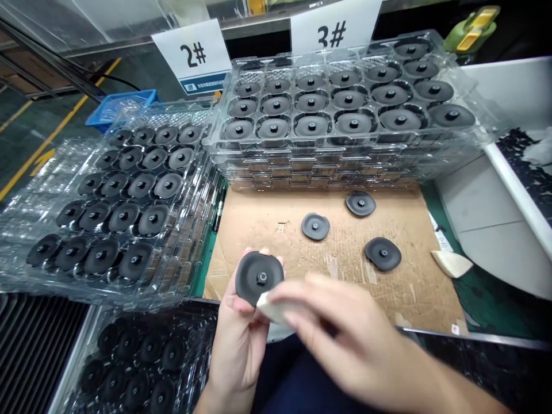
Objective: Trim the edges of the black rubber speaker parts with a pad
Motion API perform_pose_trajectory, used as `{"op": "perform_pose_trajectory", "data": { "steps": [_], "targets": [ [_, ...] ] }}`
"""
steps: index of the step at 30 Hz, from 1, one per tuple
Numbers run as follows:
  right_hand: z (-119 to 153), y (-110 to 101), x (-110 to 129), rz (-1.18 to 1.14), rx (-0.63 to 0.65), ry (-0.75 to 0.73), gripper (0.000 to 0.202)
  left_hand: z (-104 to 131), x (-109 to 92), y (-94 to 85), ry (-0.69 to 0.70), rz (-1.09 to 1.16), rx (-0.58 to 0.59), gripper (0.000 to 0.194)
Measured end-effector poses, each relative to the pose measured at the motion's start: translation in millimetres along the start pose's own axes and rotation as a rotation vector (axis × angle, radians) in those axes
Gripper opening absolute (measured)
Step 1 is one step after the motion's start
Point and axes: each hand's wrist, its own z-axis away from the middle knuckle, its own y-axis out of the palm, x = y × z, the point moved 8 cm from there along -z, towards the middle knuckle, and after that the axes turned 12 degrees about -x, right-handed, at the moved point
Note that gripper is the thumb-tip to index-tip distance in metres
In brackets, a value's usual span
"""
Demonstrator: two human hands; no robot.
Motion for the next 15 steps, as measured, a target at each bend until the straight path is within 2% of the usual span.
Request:
{"op": "perform_pose_trajectory", "data": {
  "steps": [4, 5, 8, 11, 13, 15],
  "targets": [
    [1, -11, -63, 0.180, -0.204, 0.217, 0.021, -6, 6, -5.4, -0.057, 0.070, -0.054, 0.047],
    [7, -7, -76, 0.194, -0.211, 0.238, 0.022, -7, 8, -6.1, -0.085, 0.080, -0.060, 0.047],
    [31, 17, -101, 0.162, -0.119, 0.233, 0.023, -8, 10, -6.2, -0.128, 0.103, -0.052, 0.048],
    [47, 27, -106, 0.137, -0.061, 0.233, 0.021, -7, 13, -4.7, -0.159, 0.094, -0.022, 0.047],
    [43, 19, -96, 0.129, -0.069, 0.249, 0.021, -7, 15, -3.5, -0.167, 0.078, -0.008, 0.045],
    [30, 4, -74, 0.100, -0.116, 0.242, 0.024, -6, 16, -1.4, -0.153, 0.067, 0.006, 0.046]
  ]
}}
